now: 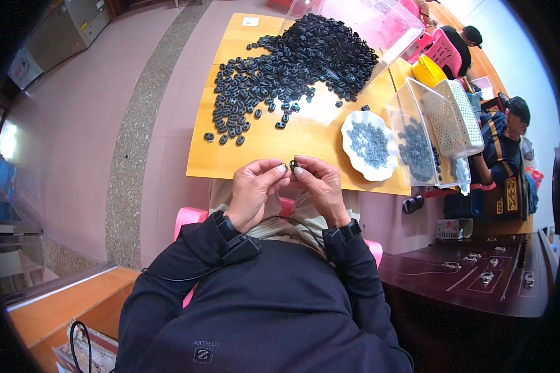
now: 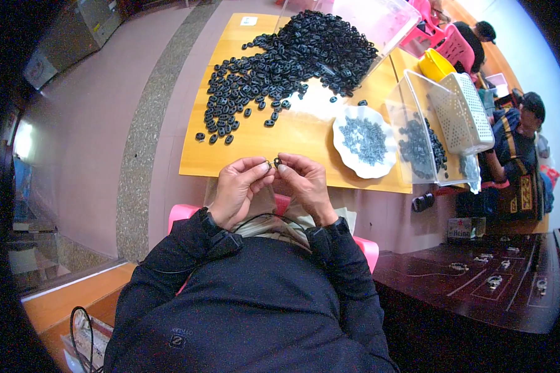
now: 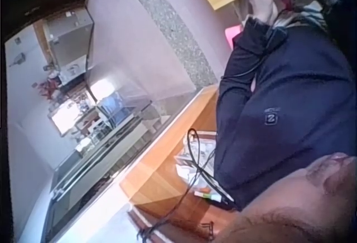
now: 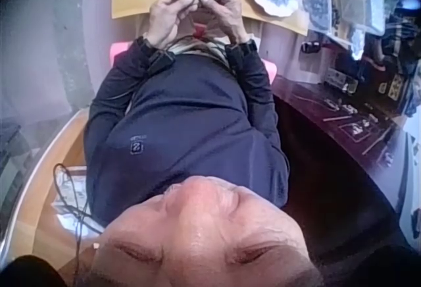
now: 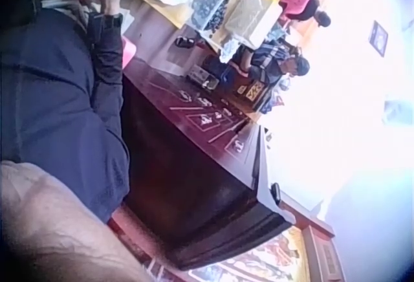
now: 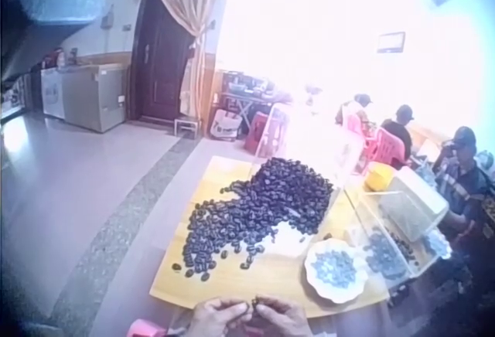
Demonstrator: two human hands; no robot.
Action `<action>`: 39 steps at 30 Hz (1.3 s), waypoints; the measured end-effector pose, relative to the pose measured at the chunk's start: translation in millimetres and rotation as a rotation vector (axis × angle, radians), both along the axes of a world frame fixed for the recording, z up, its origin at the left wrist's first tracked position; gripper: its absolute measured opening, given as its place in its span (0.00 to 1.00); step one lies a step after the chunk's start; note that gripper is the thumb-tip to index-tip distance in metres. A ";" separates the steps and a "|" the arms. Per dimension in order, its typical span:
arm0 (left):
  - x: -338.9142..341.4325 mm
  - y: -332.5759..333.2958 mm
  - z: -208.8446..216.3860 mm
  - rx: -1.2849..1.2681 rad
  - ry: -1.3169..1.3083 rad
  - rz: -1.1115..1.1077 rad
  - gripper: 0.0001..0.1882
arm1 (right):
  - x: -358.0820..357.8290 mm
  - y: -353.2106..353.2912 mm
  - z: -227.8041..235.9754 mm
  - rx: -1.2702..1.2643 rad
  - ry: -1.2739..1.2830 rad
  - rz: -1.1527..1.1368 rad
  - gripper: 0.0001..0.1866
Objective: The person picks up a black plastic cord lock and a metal spring by hand, inserts the spring into the cord lock, and places the assembled unit into a white bowl.
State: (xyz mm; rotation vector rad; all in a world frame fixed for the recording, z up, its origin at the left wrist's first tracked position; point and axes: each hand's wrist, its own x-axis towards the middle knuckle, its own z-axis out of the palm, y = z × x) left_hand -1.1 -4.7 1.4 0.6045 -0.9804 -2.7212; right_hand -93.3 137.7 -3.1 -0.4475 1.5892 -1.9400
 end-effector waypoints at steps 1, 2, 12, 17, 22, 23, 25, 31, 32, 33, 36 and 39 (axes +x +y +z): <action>0.1 0.0 -0.2 -0.009 -0.001 -0.002 0.07 | 0.1 -0.1 0.8 -0.009 -0.016 -0.011 0.13; 0.3 -0.3 -0.1 -0.008 -0.001 -0.002 0.07 | 0.2 -0.2 1.4 -0.016 -0.032 -0.022 0.14; 1.0 -0.8 0.7 -0.032 -0.005 -0.015 0.07 | -1.6 0.9 -2.0 -0.065 -0.076 -0.040 0.12; -0.1 -0.3 -1.6 -0.034 -0.011 -0.016 0.07 | -3.2 2.3 -3.6 -0.052 -0.044 -0.045 0.12; 0.0 -0.3 -1.7 -0.051 -0.017 -0.022 0.07 | -2.6 1.5 -3.3 -0.053 -0.042 -0.050 0.12; 0.0 -0.3 -1.9 -0.051 -0.018 -0.021 0.07 | -2.7 1.6 -4.0 -0.060 -0.046 -0.048 0.12; 0.1 -0.2 -2.6 -0.051 -0.012 -0.017 0.07 | -2.7 1.6 -4.2 -0.052 -0.035 -0.048 0.11; 0.2 0.6 -1.1 -0.074 -0.016 -0.020 0.07 | -1.6 1.0 -2.6 -0.048 -0.019 -0.045 0.11; 0.1 0.6 -1.9 -0.074 -0.016 -0.019 0.07 | -1.6 0.9 -2.4 -0.046 -0.017 -0.045 0.11; -0.1 0.5 -3.5 -0.070 -0.010 -0.019 0.07 | -1.7 1.0 -3.2 -0.046 -0.017 -0.045 0.11; -0.3 0.9 -4.1 -0.078 -0.011 -0.019 0.07 | -2.0 1.1 -5.0 -0.027 0.020 -0.035 0.11; 0.3 1.3 -2.5 -0.083 -0.015 -0.016 0.06 | 0.2 0.3 -1.4 -0.018 0.069 -0.009 0.11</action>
